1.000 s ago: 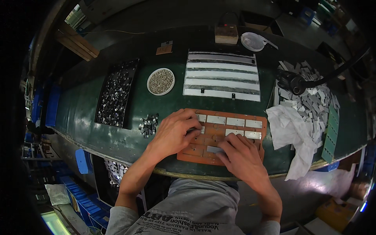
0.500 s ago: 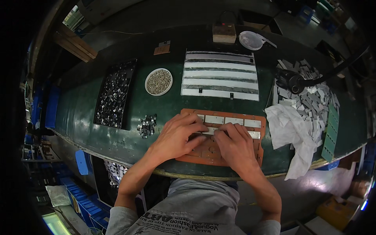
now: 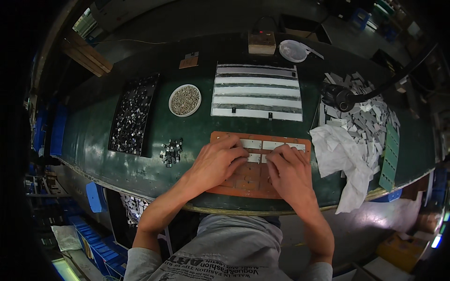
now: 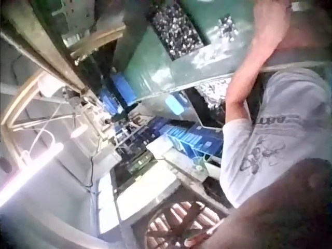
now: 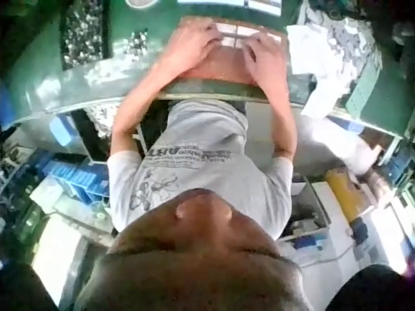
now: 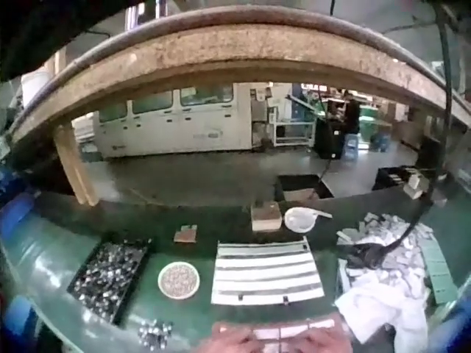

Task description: The person assembles electronic components onto a circuit board, securing them with screws using an electric screwdriver.

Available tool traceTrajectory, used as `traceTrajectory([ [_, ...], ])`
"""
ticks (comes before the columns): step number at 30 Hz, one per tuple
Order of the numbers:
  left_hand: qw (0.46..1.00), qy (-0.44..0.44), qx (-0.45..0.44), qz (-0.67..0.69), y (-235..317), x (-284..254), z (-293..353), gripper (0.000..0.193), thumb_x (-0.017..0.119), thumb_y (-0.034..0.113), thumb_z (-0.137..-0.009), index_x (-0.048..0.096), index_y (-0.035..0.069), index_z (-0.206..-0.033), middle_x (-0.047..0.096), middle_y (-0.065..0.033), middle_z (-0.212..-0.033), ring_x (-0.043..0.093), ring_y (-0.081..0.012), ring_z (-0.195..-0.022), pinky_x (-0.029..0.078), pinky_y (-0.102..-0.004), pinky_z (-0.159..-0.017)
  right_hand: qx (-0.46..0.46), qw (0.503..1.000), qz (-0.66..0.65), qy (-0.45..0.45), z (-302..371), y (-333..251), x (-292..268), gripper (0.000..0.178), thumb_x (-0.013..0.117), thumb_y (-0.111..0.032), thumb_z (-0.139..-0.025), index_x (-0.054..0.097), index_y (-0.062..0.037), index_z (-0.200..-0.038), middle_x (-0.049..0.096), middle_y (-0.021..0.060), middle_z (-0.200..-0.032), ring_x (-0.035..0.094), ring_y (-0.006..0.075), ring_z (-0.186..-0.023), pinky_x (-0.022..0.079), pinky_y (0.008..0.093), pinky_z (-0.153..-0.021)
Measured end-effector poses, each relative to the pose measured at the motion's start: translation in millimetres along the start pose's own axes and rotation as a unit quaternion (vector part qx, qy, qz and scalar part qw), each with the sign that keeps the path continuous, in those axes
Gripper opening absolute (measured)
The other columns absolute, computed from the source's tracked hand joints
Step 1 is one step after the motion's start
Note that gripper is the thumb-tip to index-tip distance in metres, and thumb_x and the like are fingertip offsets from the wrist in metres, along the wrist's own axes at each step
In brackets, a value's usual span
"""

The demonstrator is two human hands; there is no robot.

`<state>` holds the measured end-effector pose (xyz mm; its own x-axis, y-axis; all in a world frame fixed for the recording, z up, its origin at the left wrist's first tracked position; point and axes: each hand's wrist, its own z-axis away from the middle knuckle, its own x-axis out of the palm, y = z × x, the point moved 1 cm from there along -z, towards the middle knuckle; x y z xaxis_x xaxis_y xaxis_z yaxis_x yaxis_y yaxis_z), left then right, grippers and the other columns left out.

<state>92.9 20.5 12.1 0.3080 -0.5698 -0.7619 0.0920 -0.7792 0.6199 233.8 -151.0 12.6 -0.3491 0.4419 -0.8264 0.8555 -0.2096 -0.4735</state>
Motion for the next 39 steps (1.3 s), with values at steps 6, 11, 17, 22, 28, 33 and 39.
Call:
traceTrajectory([
  [6,1.000,0.006,0.009,0.002,-3,1,1,0.009,0.072,0.007,-0.084,0.068,0.002,-0.090,0.061,-0.0093,-0.098,0.062,-0.0315,-0.100,0.055,-0.0444,-0.079,0.111,0.991,-0.004,0.077,-5,54,-52,0.017,0.070,0.001,-0.084,0.069,-0.0026,-0.100,0.066,0.0125,-0.097,0.066,0.0317,-0.084,0.051,0.0407,-0.074],
  [11,1.000,0.015,0.012,-0.004,-3,-1,2,0.011,0.072,0.004,-0.084,0.069,0.004,-0.094,0.064,-0.0081,-0.099,0.065,-0.0330,-0.095,0.055,-0.0430,-0.076,0.224,0.959,0.165,0.047,-15,171,-117,0.050,0.068,0.000,-0.081,0.064,-0.0067,-0.131,0.063,0.0179,-0.127,0.062,0.0377,-0.116,0.050,0.0432,-0.098],
  [17,1.000,0.019,0.018,0.010,-4,3,0,0.013,0.073,0.004,-0.083,0.069,0.005,-0.095,0.064,-0.0087,-0.099,0.065,-0.0334,-0.095,0.055,-0.0433,-0.077,0.187,0.942,0.268,-0.082,-44,242,-120,0.064,0.071,-0.002,-0.070,0.063,-0.0081,-0.134,0.060,0.0164,-0.137,0.058,0.0391,-0.124,0.048,0.0430,-0.104],
  [22,1.000,0.026,0.012,0.012,-6,3,3,0.012,0.074,0.005,-0.083,0.069,0.005,-0.095,0.064,-0.0083,-0.099,0.065,-0.0331,-0.094,0.055,-0.0430,-0.077,0.249,0.942,0.211,-0.080,-66,235,-121,0.043,0.070,-0.007,-0.075,0.071,-0.0041,-0.117,0.069,0.0178,-0.120,0.066,0.0381,-0.112,0.054,0.0442,-0.093],
  [28,0.999,0.023,0.018,0.022,-7,4,-1,0.012,0.074,0.006,-0.084,0.070,0.005,-0.095,0.064,-0.0076,-0.099,0.065,-0.0326,-0.095,0.055,-0.0426,-0.078,0.220,0.960,0.175,-0.005,-39,265,-124,0.030,0.072,-0.014,-0.087,0.070,-0.0028,-0.114,0.072,0.0206,-0.094,0.069,0.0405,-0.097,0.054,0.0461,-0.082],
  [33,0.999,0.023,0.009,0.029,-8,2,1,0.013,0.075,0.007,-0.084,0.070,0.005,-0.095,0.065,-0.0076,-0.100,0.065,-0.0323,-0.097,0.055,-0.0425,-0.079,0.139,0.983,0.057,0.107,-32,221,-128,0.019,0.070,-0.015,-0.092,0.063,0.0013,-0.099,0.063,0.0160,-0.077,0.056,0.0304,-0.066,0.047,0.0378,-0.066],
  [39,0.999,0.014,0.000,0.040,-8,0,4,0.019,0.077,0.009,-0.084,0.071,0.006,-0.102,0.065,-0.0077,-0.101,0.065,-0.0318,-0.097,0.054,-0.0423,-0.081,0.155,0.988,0.020,-0.003,-25,146,-117,0.019,0.072,-0.010,-0.090,0.059,0.0035,-0.095,0.058,0.0133,-0.075,0.052,0.0214,-0.066,0.044,0.0339,-0.063],
])
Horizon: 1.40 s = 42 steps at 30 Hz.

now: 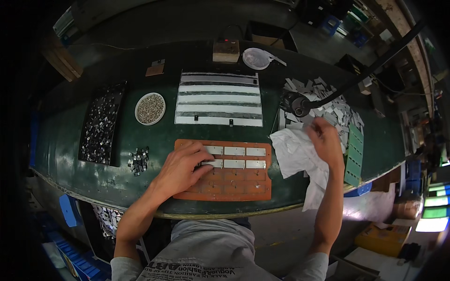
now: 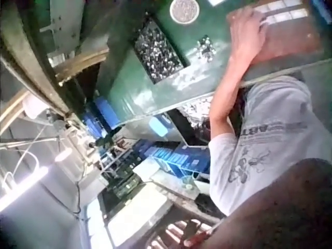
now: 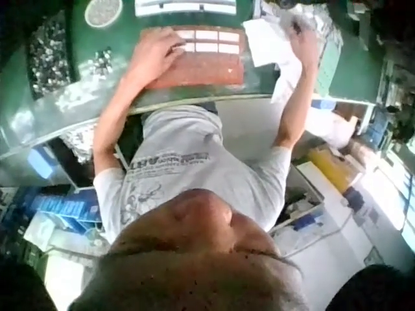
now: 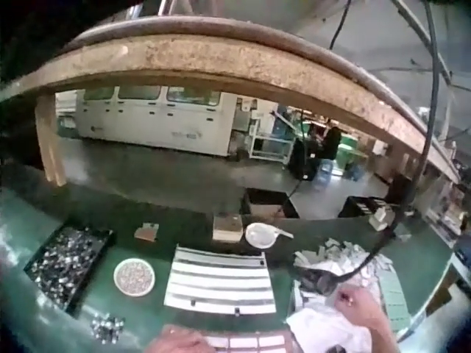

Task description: The person assembles electronic components onto a circuit board, securing them with screws using an electric screwdriver.

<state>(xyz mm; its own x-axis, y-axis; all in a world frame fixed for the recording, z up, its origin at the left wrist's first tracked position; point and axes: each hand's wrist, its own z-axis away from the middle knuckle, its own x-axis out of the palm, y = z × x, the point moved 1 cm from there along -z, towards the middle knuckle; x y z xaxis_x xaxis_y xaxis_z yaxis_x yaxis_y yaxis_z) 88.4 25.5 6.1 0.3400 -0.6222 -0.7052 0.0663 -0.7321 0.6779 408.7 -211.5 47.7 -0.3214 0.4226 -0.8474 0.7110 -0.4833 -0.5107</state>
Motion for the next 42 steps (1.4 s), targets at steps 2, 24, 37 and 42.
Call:
traceTrajectory([
  [2,1.000,-0.005,-0.007,0.004,4,-2,-2,0.025,0.078,0.011,-0.083,0.071,0.007,-0.106,0.066,-0.0077,-0.101,0.065,-0.0310,-0.097,0.054,-0.0418,-0.081,-0.060,0.994,-0.065,-0.071,19,-38,12,0.018,0.073,-0.008,-0.089,0.060,0.0041,-0.093,0.058,0.0131,-0.075,0.053,0.0205,-0.067,0.045,0.0335,-0.063],
  [24,0.978,0.064,-0.112,0.163,-4,-24,2,0.019,0.073,0.004,-0.091,0.065,0.000,-0.108,0.067,-0.0072,-0.082,0.064,-0.0107,-0.066,0.050,-0.0270,-0.060,-0.184,0.978,-0.041,-0.084,59,-140,94,0.035,0.079,-0.009,-0.079,0.069,-0.0051,-0.113,0.062,0.0108,-0.110,0.060,0.0340,-0.099,0.051,0.0399,-0.084],
  [37,0.989,-0.127,0.017,0.070,6,-53,23,0.022,0.078,0.010,-0.084,0.073,0.005,-0.104,0.070,-0.0095,-0.094,0.068,-0.0337,-0.091,0.054,-0.0417,-0.075,-0.082,0.982,-0.111,-0.128,73,-120,95,0.020,0.078,-0.008,-0.083,0.063,-0.0010,-0.094,0.061,0.0101,-0.090,0.062,0.0305,-0.081,0.052,0.0409,-0.069],
  [42,0.989,-0.143,-0.019,0.044,8,-28,30,0.033,0.078,0.012,-0.082,0.067,0.006,-0.113,0.064,-0.0087,-0.112,0.064,-0.0325,-0.106,0.054,-0.0424,-0.087,-0.028,0.974,-0.141,-0.175,72,-134,88,0.018,0.075,-0.003,-0.083,0.065,-0.0016,-0.098,0.060,0.0103,-0.091,0.061,0.0312,-0.082,0.052,0.0414,-0.070],
])
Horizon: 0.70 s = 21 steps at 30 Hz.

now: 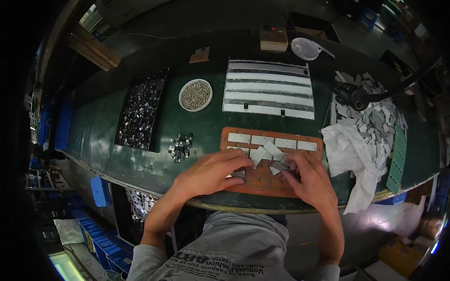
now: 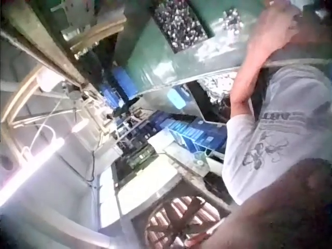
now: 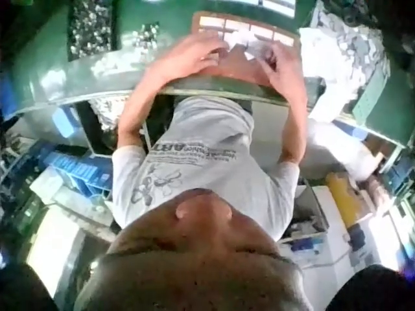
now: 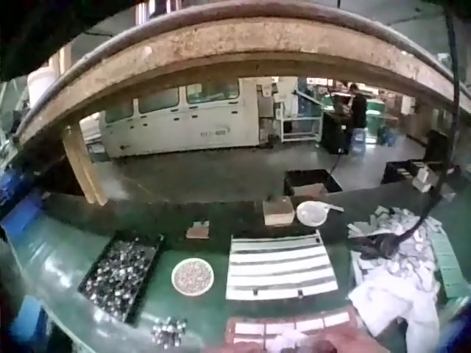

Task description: The person assembles electronic components onto a circuit board, securing them with screws using an electric screwdriver.

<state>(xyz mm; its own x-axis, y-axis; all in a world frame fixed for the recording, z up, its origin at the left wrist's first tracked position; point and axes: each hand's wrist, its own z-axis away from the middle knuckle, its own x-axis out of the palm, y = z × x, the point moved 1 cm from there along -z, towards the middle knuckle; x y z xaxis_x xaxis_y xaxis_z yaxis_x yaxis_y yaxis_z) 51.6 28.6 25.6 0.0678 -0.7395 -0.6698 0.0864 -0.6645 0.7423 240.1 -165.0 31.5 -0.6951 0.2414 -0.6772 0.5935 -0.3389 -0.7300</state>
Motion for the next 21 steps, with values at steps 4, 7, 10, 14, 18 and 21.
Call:
traceTrajectory([
  [4,1.000,0.007,0.002,0.009,-9,2,10,0.032,0.078,0.010,-0.082,0.070,0.007,-0.112,0.064,-0.0073,-0.109,0.064,-0.0309,-0.105,0.054,-0.0414,-0.086,-0.132,0.989,0.059,0.034,-1,7,7,0.024,0.072,0.000,-0.083,0.066,-0.0037,-0.106,0.060,0.0105,-0.095,0.062,0.0331,-0.087,0.051,0.0416,-0.073],
  [7,0.999,0.017,0.030,-0.015,-10,3,16,0.031,0.078,0.009,-0.082,0.073,0.009,-0.112,0.064,-0.0055,-0.108,0.063,-0.0289,-0.104,0.054,-0.0404,-0.085,-0.189,0.975,0.105,0.058,-3,9,8,0.026,0.071,0.000,-0.084,0.067,-0.0060,-0.109,0.062,0.0103,-0.100,0.063,0.0337,-0.090,0.051,0.0419,-0.075],
  [10,0.998,0.021,0.045,-0.033,-7,5,17,0.029,0.077,0.010,-0.083,0.075,0.010,-0.111,0.064,-0.0040,-0.106,0.062,-0.0273,-0.105,0.054,-0.0395,-0.085,-0.096,0.991,-0.002,0.095,5,-5,18,0.029,0.071,-0.001,-0.085,0.069,-0.0081,-0.113,0.064,0.0078,-0.103,0.064,0.0330,-0.091,0.051,0.0418,-0.076],
  [14,0.996,0.034,0.060,-0.058,-2,12,24,0.026,0.077,0.012,-0.083,0.075,0.009,-0.108,0.063,-0.0031,-0.103,0.063,-0.0266,-0.098,0.055,-0.0382,-0.081,-0.146,0.985,0.015,0.089,11,-16,26,0.034,0.070,0.007,-0.084,0.069,-0.0055,-0.116,0.066,0.0089,-0.096,0.066,0.0223,-0.076,0.053,0.0315,-0.065],
  [18,0.991,0.098,0.053,-0.068,5,14,24,0.024,0.078,0.012,-0.082,0.076,0.010,-0.105,0.063,-0.0027,-0.100,0.063,-0.0246,-0.091,0.056,-0.0379,-0.075,-0.091,0.990,-0.078,0.069,23,-8,45,0.031,0.074,0.006,-0.083,0.070,-0.0043,-0.112,0.070,0.0085,-0.092,0.068,0.0225,-0.079,0.054,0.0313,-0.066],
  [21,0.990,0.093,0.031,-0.097,8,10,26,0.023,0.078,0.012,-0.081,0.076,0.010,-0.104,0.063,-0.0017,-0.100,0.063,-0.0233,-0.091,0.056,-0.0382,-0.073,-0.102,0.987,-0.072,0.102,26,1,59,0.022,0.077,0.003,-0.081,0.071,-0.0031,-0.101,0.073,0.0076,-0.092,0.071,0.0236,-0.083,0.055,0.0326,-0.068],
])
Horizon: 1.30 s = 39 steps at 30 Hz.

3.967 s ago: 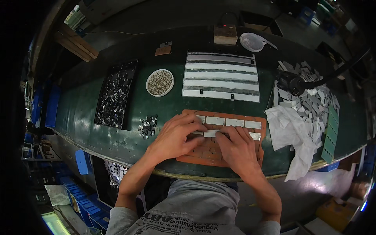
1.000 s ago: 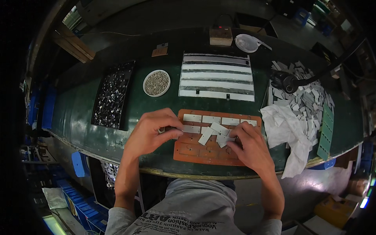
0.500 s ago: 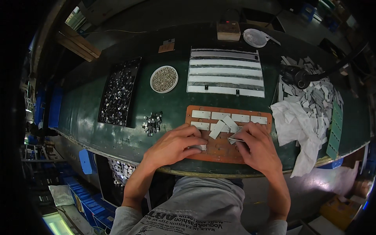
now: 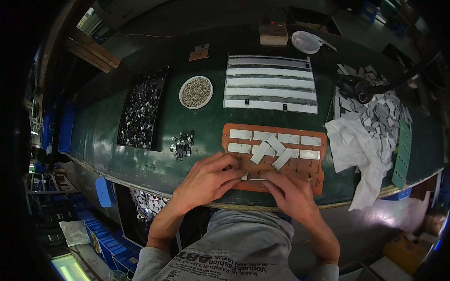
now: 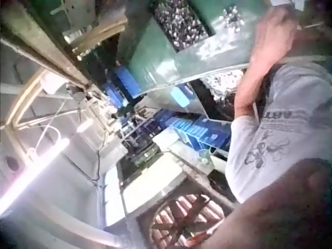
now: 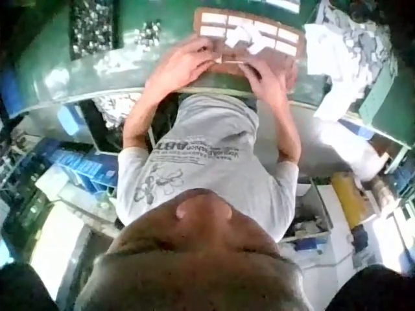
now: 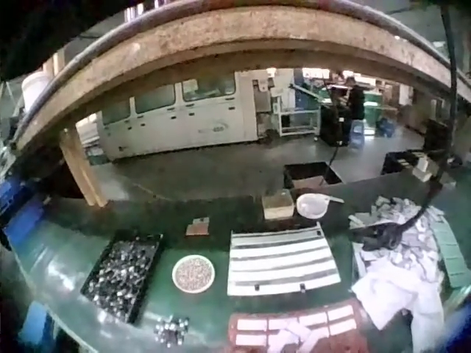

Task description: The person assembles electronic components onto a circuit board, securing them with screws using an electric screwdriver.

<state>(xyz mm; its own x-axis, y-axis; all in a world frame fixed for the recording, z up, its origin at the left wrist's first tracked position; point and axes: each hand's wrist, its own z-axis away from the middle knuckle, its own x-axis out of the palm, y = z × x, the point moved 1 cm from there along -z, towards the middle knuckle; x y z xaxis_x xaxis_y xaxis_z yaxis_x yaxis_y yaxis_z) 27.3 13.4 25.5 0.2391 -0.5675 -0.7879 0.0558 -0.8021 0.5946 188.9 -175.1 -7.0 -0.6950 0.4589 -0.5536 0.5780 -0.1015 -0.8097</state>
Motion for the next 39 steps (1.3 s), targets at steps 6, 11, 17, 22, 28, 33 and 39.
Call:
traceTrajectory([
  [6,1.000,-0.018,0.007,0.006,-3,-4,3,0.018,0.075,0.008,-0.080,0.072,0.006,-0.097,0.059,-0.0049,-0.099,0.061,-0.0251,-0.095,0.056,-0.0404,-0.071,-0.201,0.971,0.124,0.032,-1,0,6,0.020,0.075,-0.001,-0.073,0.071,-0.0070,-0.091,0.075,0.0048,-0.103,0.072,0.0211,-0.083,0.056,0.0358,-0.068],
  [11,1.000,-0.017,0.013,0.002,-2,0,3,0.016,0.076,0.009,-0.081,0.073,0.007,-0.096,0.060,-0.0035,-0.098,0.062,-0.0240,-0.095,0.056,-0.0395,-0.070,-0.172,0.976,0.130,0.007,4,-3,0,0.016,0.080,-0.002,-0.075,0.074,-0.0068,-0.089,0.075,0.0023,-0.107,0.069,0.0230,-0.097,0.052,0.0355,-0.081],
  [17,0.999,-0.004,0.005,0.051,-4,13,-2,0.014,0.076,0.007,-0.082,0.073,0.005,-0.096,0.061,-0.0053,-0.094,0.065,-0.0264,-0.086,0.055,-0.0395,-0.069,-0.129,0.982,0.140,-0.010,2,-4,2,0.019,0.080,-0.005,-0.076,0.076,-0.0075,-0.093,0.072,0.0012,-0.109,0.064,0.0231,-0.098,0.047,0.0375,-0.086],
  [22,0.996,0.008,-0.032,0.085,-2,15,-6,0.014,0.076,0.006,-0.083,0.072,0.004,-0.096,0.061,-0.0069,-0.092,0.066,-0.0294,-0.083,0.055,-0.0407,-0.069,-0.106,0.983,0.150,-0.014,0,-9,1,0.019,0.080,-0.005,-0.076,0.076,-0.0073,-0.094,0.070,0.0019,-0.104,0.063,0.0248,-0.094,0.047,0.0388,-0.084],
  [28,0.994,0.056,-0.090,0.035,4,13,-30,0.036,0.080,0.018,-0.083,0.068,0.003,-0.114,0.062,-0.0103,-0.102,0.066,-0.0345,-0.095,0.055,-0.0438,-0.077,-0.064,0.982,0.176,0.000,-13,-9,-20,0.027,0.073,0.001,-0.080,0.075,-0.0082,-0.105,0.067,0.0070,-0.109,0.062,0.0279,-0.096,0.048,0.0404,-0.086],
  [33,0.995,0.062,-0.075,-0.027,3,22,-40,0.034,0.080,0.016,-0.082,0.068,0.004,-0.112,0.061,-0.0096,-0.104,0.064,-0.0330,-0.098,0.054,-0.0440,-0.078,-0.066,0.975,0.207,-0.051,-28,-7,-26,0.030,0.072,0.000,-0.081,0.075,-0.0083,-0.110,0.061,0.0095,-0.117,0.060,0.0276,-0.098,0.045,0.0400,-0.093],
  [39,0.996,0.054,-0.065,-0.008,0,22,-42,0.026,0.077,0.009,-0.081,0.066,0.004,-0.103,0.062,-0.0098,-0.098,0.063,-0.0333,-0.094,0.053,-0.0441,-0.079,-0.113,0.966,0.213,-0.094,-29,4,-35,0.027,0.072,-0.001,-0.079,0.072,-0.0075,-0.105,0.059,0.0075,-0.118,0.058,0.0278,-0.102,0.047,0.0415,-0.093],
])
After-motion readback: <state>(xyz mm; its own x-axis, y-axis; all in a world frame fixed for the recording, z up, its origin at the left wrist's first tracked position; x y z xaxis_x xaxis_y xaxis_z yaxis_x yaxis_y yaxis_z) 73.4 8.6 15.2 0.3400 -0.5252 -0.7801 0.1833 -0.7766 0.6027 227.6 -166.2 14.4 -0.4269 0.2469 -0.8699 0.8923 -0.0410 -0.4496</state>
